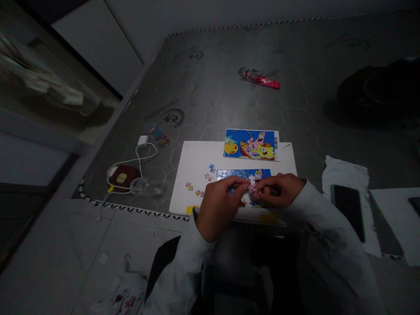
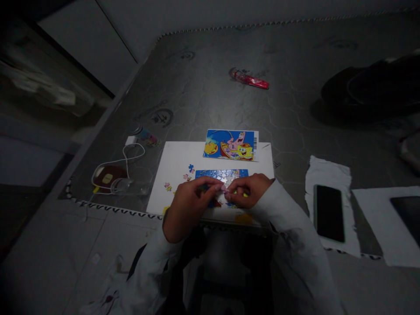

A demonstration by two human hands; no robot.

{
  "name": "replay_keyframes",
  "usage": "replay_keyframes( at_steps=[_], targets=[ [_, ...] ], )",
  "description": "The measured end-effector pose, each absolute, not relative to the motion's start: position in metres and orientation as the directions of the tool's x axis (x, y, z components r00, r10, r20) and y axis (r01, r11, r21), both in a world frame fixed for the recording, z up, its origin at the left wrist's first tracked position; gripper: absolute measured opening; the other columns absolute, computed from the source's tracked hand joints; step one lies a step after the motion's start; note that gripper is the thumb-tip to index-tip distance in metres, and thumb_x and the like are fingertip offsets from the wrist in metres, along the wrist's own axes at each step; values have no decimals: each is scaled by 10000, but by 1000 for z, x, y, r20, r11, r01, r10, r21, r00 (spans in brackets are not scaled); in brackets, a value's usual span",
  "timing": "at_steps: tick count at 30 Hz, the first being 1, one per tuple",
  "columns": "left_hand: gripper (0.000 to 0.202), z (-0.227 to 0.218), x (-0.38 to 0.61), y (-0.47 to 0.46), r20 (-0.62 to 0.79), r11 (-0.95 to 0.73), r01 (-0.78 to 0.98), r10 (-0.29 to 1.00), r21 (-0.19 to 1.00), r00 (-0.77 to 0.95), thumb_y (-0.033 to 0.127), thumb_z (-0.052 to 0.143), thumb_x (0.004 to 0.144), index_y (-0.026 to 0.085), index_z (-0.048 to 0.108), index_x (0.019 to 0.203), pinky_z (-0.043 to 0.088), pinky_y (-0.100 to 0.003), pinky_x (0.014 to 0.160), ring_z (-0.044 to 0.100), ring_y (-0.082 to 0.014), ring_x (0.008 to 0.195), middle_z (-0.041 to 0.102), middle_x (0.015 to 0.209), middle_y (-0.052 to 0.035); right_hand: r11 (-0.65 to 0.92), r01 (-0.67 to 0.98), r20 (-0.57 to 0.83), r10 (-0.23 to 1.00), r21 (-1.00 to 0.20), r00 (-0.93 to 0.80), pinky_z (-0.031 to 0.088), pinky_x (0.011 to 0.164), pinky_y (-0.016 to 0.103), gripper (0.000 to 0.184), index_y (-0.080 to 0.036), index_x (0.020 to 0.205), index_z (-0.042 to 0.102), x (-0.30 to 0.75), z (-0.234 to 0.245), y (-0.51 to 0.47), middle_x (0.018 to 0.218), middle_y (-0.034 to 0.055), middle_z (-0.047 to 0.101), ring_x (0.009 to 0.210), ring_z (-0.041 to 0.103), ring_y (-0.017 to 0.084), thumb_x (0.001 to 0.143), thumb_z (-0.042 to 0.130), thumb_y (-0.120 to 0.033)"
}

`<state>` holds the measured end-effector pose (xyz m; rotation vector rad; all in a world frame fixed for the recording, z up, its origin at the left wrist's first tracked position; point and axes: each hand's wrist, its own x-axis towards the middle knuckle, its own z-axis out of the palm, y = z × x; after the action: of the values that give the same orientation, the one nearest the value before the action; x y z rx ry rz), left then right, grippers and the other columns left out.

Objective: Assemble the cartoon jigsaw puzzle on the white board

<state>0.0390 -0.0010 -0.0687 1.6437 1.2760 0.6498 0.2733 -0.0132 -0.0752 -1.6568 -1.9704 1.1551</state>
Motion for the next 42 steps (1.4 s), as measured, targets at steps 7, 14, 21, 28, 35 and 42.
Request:
replay_keyframes(
  at_steps=[7,14,21,28,35,42],
  targets=[
    [133,-71,39,0,-163,3,422,926,907,342,206,747,1060,233,877,1061,639,-257,696,803,-148,658,914,1055,-17,11,647,-212,941,-762,-265,397,591,293,298,-299,1020,903,275,-82,-13,625,-49,711,551,580,138,983,742,-547],
    [186,-78,46,-1,-144,-105,535,904,838,403,186,739,1070,247,913,1097,677,-332,910,873,-225,958,919,1137,-38,9,734,-175,969,-679,-174,425,637,293,191,-305,1005,870,283,-95,-13,655,-59,735,584,634,136,962,764,-458],
    [160,-82,52,-2,-169,-110,612,909,783,380,187,786,1052,235,911,1140,649,-364,1052,873,-246,1100,920,1168,-43,94,817,-177,956,-568,-233,405,646,298,176,-319,939,833,286,-132,-1,569,-85,675,539,625,138,845,849,-466],
    [223,-79,57,-5,-207,-57,668,928,742,309,201,845,1019,241,889,1233,662,-367,987,887,-249,1002,923,1054,-30,113,826,-213,939,-553,-272,454,757,331,214,-333,1025,860,286,-120,-3,679,-53,740,634,676,162,955,688,-440],
    [248,-81,64,-10,-161,-85,694,946,715,282,179,903,968,236,874,1207,658,-342,884,894,-249,957,917,965,-12,105,826,-212,941,-554,-262,450,776,332,183,-333,1017,855,286,-120,-4,669,-59,731,648,681,166,933,705,-393],
    [245,-90,64,-12,-83,-147,680,952,718,294,165,930,946,231,865,1173,629,-315,843,874,-221,937,908,989,-11,83,854,-196,958,-514,-211,426,716,326,137,-319,946,840,288,-143,-2,596,-69,693,578,638,157,874,760,-403]
  ],
)
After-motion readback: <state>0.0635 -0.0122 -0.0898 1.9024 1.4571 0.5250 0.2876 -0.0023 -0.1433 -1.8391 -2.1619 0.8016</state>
